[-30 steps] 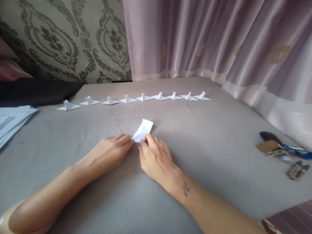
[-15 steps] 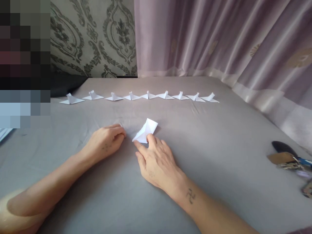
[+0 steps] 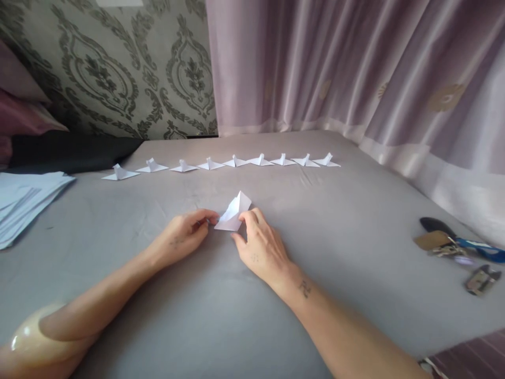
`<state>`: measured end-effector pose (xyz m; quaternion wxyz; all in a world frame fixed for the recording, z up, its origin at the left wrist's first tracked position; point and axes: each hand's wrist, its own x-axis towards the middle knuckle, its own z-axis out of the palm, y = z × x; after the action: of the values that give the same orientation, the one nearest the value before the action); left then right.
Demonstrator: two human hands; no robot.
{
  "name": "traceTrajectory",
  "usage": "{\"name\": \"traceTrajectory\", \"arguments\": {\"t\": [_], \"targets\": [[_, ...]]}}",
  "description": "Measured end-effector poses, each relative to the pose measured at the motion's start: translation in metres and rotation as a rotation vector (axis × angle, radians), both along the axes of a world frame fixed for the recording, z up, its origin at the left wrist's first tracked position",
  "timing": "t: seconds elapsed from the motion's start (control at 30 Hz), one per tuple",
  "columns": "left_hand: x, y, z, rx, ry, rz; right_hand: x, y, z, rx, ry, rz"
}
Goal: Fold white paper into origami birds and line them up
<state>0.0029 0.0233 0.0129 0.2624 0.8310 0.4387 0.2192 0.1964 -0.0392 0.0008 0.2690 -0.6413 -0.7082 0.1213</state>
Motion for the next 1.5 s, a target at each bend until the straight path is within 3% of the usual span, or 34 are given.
{"name": "traceTrajectory", "arguments": {"t": [0.17,0.23,0.33,0.43,0.53,0.67,0.77,0.87,0.97,1.17,1.4,1.5], "targets": [[0.007,-0.014,0.005,-0.081,-0.033,-0.109,0.000,0.001,-0.001,0.033,0.011,-0.007],[0.008,-0.017,0.002,-0.032,-0.023,-0.140,0.004,0.002,-0.001,0.058,0.053,0.000],[0.006,-0.016,-0.003,0.268,0.022,-0.112,0.012,0.006,-0.002,0.041,0.213,-0.044],[0.002,-0.014,-0.006,0.590,0.150,-0.152,0.017,0.011,-0.007,-0.056,0.505,-0.061],[0.000,-0.014,-0.005,0.789,0.291,-0.277,0.018,0.018,-0.013,-0.160,0.734,0.008],[0.002,-0.015,-0.004,0.955,0.342,-0.378,0.015,0.025,-0.014,-0.222,0.865,0.073],[0.005,-0.016,-0.004,0.945,0.420,-0.390,0.015,0.024,-0.007,-0.151,0.811,-0.015],[0.008,-0.019,-0.002,0.845,0.517,-0.375,0.015,0.014,0.003,-0.008,0.549,-0.111],[0.011,-0.024,0.000,0.787,0.545,-0.367,0.012,0.003,0.009,0.049,0.341,-0.028],[0.013,-0.025,0.001,0.797,0.562,-0.384,0.012,0.013,0.005,0.167,0.329,-0.013],[0.009,-0.025,-0.002,0.720,0.360,-0.348,0.021,0.033,0.003,-0.145,0.429,0.056],[0.009,-0.027,-0.002,0.670,0.294,-0.328,0.013,0.042,0.007,-0.202,0.479,0.108]]}}
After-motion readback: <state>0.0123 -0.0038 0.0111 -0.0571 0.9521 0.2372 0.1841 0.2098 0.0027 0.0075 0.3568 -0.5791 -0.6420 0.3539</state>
